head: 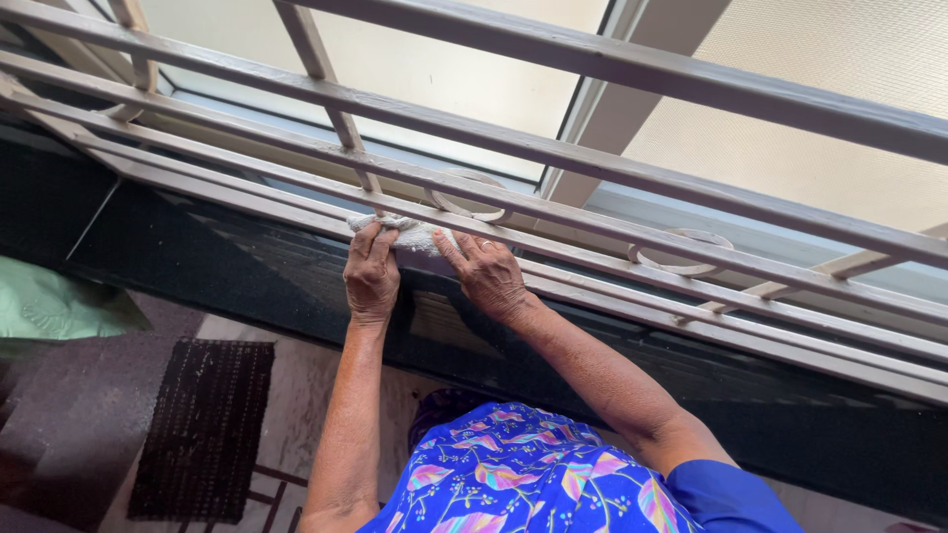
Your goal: The person cleans the window sill by wiping it down with a cloth.
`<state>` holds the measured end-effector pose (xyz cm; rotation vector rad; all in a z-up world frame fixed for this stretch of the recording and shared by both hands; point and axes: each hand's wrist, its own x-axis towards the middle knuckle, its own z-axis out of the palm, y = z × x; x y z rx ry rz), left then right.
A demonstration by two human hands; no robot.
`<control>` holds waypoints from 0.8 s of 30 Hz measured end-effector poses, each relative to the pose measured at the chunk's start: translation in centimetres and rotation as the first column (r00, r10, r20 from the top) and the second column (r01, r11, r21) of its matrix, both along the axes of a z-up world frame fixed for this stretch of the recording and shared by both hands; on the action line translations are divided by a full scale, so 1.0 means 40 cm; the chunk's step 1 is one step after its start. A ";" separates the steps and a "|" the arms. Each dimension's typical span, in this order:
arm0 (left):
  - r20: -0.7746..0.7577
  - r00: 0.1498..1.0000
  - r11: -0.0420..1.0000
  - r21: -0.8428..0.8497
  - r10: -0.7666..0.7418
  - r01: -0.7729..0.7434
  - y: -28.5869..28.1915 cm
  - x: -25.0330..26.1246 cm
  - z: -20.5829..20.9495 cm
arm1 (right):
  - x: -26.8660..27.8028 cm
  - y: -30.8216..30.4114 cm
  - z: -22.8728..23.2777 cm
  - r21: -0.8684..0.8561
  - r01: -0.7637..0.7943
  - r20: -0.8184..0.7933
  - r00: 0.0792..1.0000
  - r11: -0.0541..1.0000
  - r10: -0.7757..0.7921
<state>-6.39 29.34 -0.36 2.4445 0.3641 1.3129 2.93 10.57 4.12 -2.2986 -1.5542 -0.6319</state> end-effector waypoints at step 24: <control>-0.280 0.958 0.993 0.114 0.065 -0.035 0.267 -0.054 -0.024 | -0.076 0.290 0.016 -0.110 -0.047 0.412 0.907 0.993 0.089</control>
